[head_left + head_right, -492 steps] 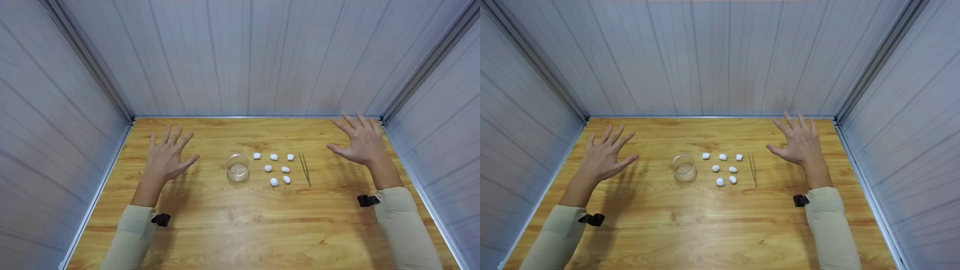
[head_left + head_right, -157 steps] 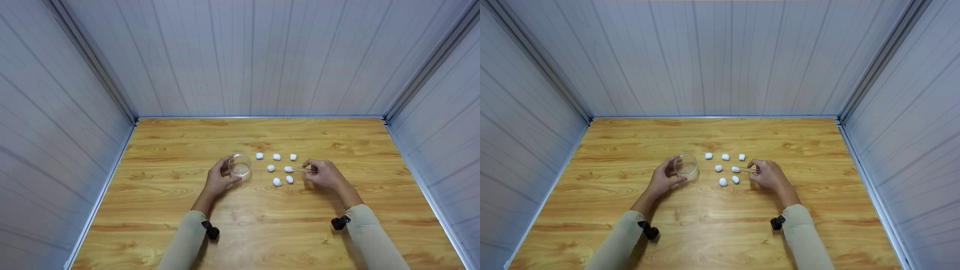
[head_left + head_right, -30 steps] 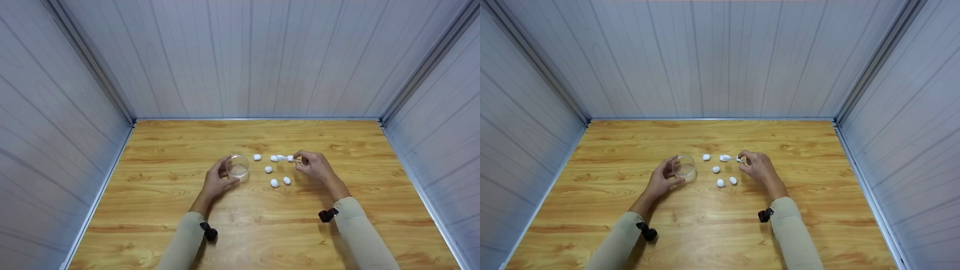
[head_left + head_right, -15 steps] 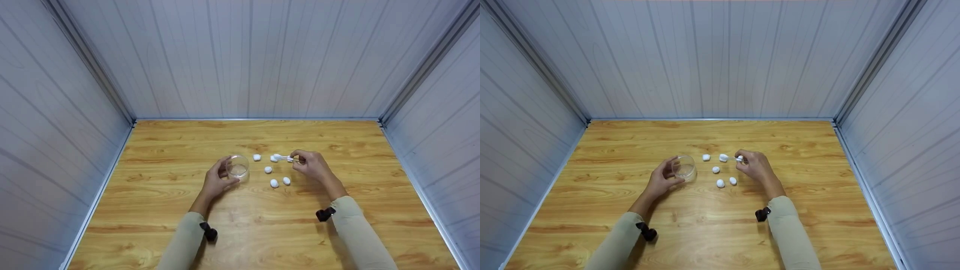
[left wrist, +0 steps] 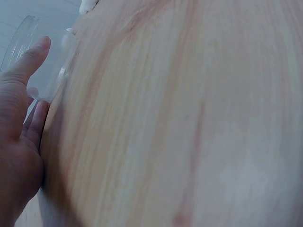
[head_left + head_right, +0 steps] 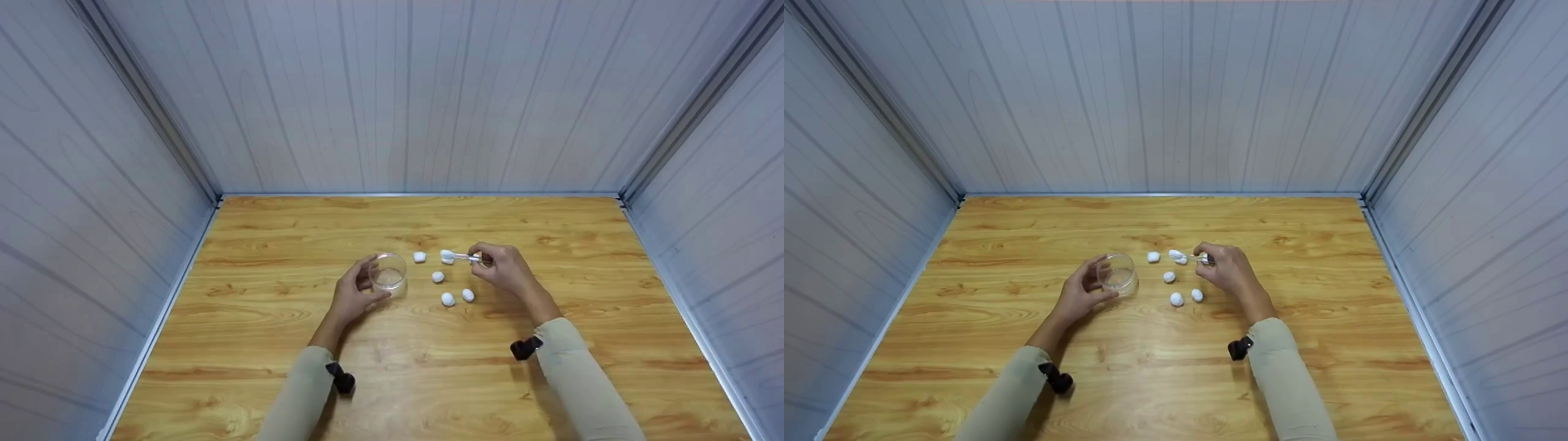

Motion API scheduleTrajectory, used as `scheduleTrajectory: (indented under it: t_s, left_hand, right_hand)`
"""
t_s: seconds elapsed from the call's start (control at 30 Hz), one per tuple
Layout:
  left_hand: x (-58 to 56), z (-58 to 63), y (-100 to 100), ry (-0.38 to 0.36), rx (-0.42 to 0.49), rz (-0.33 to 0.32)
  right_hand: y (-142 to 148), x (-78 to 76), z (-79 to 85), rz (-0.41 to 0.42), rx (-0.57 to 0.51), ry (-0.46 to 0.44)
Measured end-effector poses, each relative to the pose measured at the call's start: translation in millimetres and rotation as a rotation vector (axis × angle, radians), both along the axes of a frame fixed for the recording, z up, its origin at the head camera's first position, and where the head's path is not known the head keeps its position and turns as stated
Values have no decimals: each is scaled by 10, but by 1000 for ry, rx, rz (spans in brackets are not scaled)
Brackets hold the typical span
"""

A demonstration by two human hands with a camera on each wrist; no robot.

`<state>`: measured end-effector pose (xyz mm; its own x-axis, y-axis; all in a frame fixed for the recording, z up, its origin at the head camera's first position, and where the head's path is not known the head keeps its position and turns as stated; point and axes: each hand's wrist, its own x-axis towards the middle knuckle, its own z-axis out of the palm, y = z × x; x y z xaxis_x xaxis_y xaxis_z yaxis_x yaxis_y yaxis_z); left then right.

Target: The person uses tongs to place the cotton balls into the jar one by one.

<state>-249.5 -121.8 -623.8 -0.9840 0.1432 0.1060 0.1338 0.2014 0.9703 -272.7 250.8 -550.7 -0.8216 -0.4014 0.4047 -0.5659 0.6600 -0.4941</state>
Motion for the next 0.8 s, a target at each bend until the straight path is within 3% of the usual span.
scheduleTrajectory:
  t_s: [0.8]
  left_hand:
    - [15, 26, 7, -16, 10, -3]
  right_hand:
    - [-274, -15, 48, 56, -12, -17]
